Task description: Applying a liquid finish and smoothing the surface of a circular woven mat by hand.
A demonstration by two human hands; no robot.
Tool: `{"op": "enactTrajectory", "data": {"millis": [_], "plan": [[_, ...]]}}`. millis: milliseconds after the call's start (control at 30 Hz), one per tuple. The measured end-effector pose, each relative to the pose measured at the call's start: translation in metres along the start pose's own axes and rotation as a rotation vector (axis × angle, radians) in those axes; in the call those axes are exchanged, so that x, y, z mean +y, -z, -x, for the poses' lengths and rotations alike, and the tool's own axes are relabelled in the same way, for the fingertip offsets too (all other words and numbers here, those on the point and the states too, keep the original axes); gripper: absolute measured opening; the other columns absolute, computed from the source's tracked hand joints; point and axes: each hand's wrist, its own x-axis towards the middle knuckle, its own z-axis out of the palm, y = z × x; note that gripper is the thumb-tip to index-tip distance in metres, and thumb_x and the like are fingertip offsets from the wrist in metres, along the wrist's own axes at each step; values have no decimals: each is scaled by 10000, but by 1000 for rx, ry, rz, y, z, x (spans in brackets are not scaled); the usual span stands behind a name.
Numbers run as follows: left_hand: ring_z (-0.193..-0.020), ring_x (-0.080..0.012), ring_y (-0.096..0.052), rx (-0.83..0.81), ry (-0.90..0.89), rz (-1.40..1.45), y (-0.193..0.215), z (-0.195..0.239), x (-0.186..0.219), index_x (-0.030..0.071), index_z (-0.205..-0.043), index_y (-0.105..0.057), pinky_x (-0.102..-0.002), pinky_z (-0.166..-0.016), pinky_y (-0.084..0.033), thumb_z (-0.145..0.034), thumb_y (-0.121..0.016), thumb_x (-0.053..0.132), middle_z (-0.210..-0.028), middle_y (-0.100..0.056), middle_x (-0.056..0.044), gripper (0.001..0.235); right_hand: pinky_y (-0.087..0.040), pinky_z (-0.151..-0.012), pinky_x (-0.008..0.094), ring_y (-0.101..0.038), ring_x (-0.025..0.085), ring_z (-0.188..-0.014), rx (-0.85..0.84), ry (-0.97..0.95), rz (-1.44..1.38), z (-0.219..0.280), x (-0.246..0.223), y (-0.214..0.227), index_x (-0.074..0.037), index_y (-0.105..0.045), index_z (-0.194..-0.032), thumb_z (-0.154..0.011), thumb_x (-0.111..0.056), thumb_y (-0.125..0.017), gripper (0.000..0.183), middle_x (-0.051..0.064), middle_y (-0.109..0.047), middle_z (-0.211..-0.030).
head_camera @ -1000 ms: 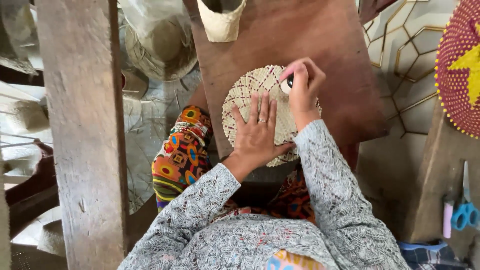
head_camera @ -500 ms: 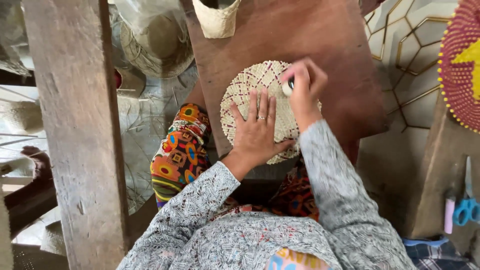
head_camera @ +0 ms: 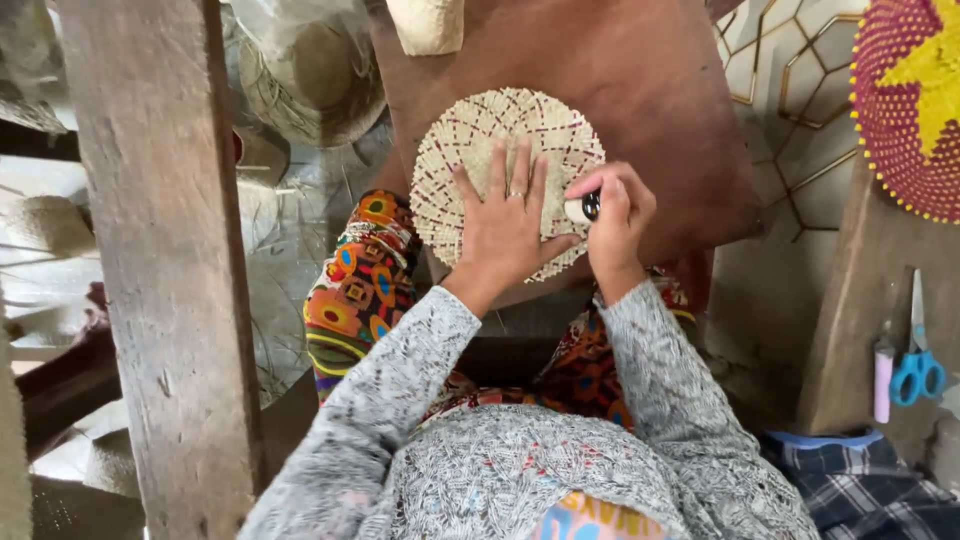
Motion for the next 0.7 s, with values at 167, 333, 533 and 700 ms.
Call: {"op": "enactTrajectory", "data": {"millis": [167,333,533,700], "plan": [[-1560,-422,-67,-42,-17,15,4,-2,-4,85,-1627,-222,-828,-1104,-99,-920,-465,777,-1704,-127,-181,1019,-467,-611,288,-570,178,-586,-4,-9,-20,8,5,-11,-47,-677,-676,-1023,-209,-509,418,93,-672,-640],[-1548,-399,28,-109,-3,-84,-2,-8,-1,116,-1642,-77,-812,-1107,-141,-923,-312,845,-1705,6,-133,1051,-482,-687,361,-581,206,-667,-50,27,89,-59,26,-38,-46,-630,-643,-998,-180,-502,401,106,-611,-673],[-1545,-431,-22,6,-12,-11,-10,-7,-6,95,-1636,-161,-834,-1078,-123,-914,-388,842,-1702,-63,-160,1064,-487,-638,328,-588,164,-635,23,-97,8,-23,10,-16,-77,-623,-649,-965,-159,-545,336,60,-604,-649],[-1555,-438,19,-88,-18,94,-2,-10,-8,81,-1635,-198,-854,-1086,11,-926,-459,773,-1709,-68,-184,1025,-503,-562,303,-632,216,-536,0,40,-33,3,9,0,-28,-710,-681,-1014,-215,-504,434,115,-666,-650]]}}
